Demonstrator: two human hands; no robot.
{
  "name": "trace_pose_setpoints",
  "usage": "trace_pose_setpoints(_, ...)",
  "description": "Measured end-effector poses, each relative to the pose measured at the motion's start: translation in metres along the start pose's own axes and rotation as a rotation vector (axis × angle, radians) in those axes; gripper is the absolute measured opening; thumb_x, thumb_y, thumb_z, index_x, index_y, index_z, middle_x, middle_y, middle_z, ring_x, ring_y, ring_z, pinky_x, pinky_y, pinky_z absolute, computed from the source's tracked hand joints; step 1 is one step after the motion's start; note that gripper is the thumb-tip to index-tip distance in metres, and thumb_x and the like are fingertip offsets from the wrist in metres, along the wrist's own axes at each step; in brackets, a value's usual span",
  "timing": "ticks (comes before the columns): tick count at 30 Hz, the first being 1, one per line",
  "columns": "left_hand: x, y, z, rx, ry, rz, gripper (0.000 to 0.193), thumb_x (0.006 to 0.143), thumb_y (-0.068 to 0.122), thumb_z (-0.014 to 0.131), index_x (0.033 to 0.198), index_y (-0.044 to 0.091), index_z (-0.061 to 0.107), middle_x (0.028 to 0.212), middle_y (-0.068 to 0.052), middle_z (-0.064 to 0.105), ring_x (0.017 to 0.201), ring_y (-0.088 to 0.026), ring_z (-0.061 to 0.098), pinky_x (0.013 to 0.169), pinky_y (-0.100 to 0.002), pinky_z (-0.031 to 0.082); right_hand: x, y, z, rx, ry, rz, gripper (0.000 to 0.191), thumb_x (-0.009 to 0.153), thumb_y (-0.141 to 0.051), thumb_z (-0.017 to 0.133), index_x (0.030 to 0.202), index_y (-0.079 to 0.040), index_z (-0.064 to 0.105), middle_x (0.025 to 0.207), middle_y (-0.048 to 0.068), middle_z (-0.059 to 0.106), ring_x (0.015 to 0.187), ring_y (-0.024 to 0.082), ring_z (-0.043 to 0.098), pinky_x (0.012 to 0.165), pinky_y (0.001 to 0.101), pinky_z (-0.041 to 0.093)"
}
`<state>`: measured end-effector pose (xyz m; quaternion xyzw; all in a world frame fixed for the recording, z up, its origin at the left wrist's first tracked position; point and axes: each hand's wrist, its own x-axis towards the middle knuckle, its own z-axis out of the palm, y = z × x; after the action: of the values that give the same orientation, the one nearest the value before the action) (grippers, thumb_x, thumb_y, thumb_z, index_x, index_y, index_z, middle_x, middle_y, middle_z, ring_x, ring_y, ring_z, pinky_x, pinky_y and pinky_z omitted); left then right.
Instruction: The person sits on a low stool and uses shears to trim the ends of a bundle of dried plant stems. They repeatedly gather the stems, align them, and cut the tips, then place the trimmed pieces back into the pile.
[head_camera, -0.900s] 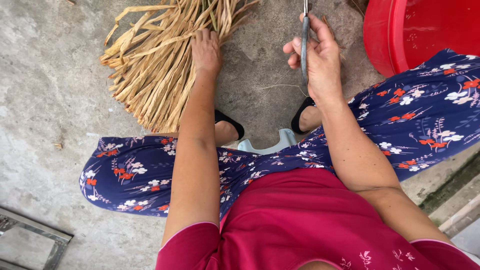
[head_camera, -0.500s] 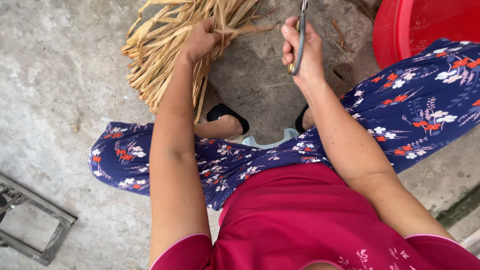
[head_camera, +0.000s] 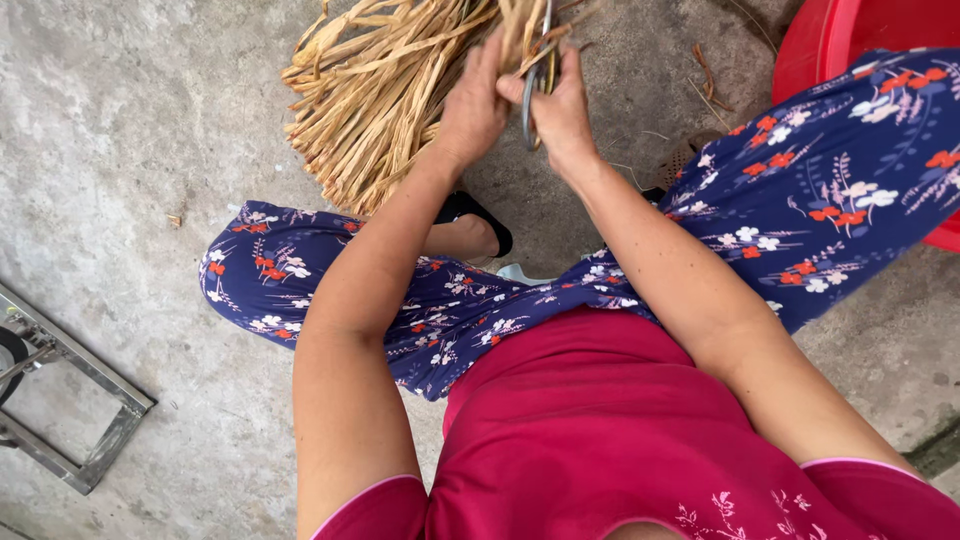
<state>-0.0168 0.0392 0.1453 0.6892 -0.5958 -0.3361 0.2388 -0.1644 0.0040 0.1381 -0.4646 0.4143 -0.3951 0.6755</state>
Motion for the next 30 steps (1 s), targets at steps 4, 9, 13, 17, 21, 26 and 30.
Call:
trace_pose_setpoints(4,-0.011,0.002,0.011,0.076,-0.077,0.174,0.071,0.097,-0.001,0.057,0.156,0.011,0.020,0.133,-0.027,0.059,0.119,-0.039,0.064,0.103,-0.050,0.051,0.015,0.010,-0.012,0.085,0.071,0.036,0.062,0.086,-0.019,0.091,0.130,-0.002,0.050,0.113,0.013,0.067,0.109,0.026,0.072,0.104,0.0396,0.060)
trace_pose_setpoints(9,-0.008,-0.001,-0.009,-0.101,-0.336,0.019,0.095,0.087,0.011,0.068,0.161,0.009,0.009,0.128,-0.026,0.065,0.116,-0.032,0.066,0.108,-0.044,0.047,0.017,0.015,-0.022,0.144,0.081,0.075,0.063,0.080,-0.015,0.089,0.129,-0.007,0.050,0.107,0.009,0.068,0.092,0.017,0.073,0.081,0.0283,0.064)
trace_pose_setpoints(13,0.002,-0.021,-0.030,-0.018,-0.246,0.025,0.067,0.099,0.045,0.081,0.150,0.016,0.048,0.134,-0.017,0.067,0.118,-0.027,0.069,0.103,-0.039,0.057,0.013,0.013,-0.028,0.095,0.108,0.184,0.056,0.085,-0.013,0.085,0.129,-0.004,0.052,0.096,0.008,0.073,0.064,0.010,0.066,0.048,0.0209,0.054)
trace_pose_setpoints(17,0.023,-0.037,-0.035,-0.162,-0.036,-0.056,0.051,0.103,0.055,0.075,0.137,0.017,0.070,0.126,-0.011,0.080,0.115,-0.019,0.076,0.105,-0.035,0.066,0.007,0.003,-0.029,0.220,0.001,0.153,0.045,0.094,-0.009,0.080,0.128,-0.001,0.051,0.099,0.010,0.079,0.057,0.008,0.060,0.047,0.0204,0.051)
trace_pose_setpoints(21,0.029,-0.032,-0.021,-0.524,-0.053,0.374,0.076,0.101,0.030,0.085,0.154,-0.002,0.041,0.138,-0.033,0.061,0.124,-0.041,0.061,0.100,-0.051,0.056,0.003,-0.010,-0.027,0.230,-0.065,0.111,0.048,0.092,-0.011,0.081,0.132,-0.009,0.055,0.096,0.005,0.071,0.059,0.005,0.062,0.048,0.0195,0.052)
trace_pose_setpoints(26,0.019,-0.011,0.011,-0.584,-0.454,0.129,0.072,0.094,0.037,0.079,0.143,-0.003,0.044,0.106,-0.024,0.073,0.093,-0.037,0.073,0.084,-0.052,0.062,0.006,-0.012,-0.034,0.264,-0.121,0.055,0.043,0.093,-0.014,0.083,0.125,-0.008,0.056,0.102,0.007,0.072,0.058,0.002,0.056,0.048,0.0185,0.050)
trace_pose_setpoints(30,0.015,0.002,0.031,0.085,-0.356,-0.009,0.068,0.101,0.044,0.067,0.147,0.005,0.036,0.081,-0.017,0.075,0.077,-0.031,0.077,0.076,-0.045,0.062,0.009,-0.002,-0.040,0.195,0.004,0.015,0.041,0.093,-0.012,0.082,0.124,-0.008,0.055,0.106,0.009,0.078,0.069,0.004,0.065,0.054,0.0178,0.053)
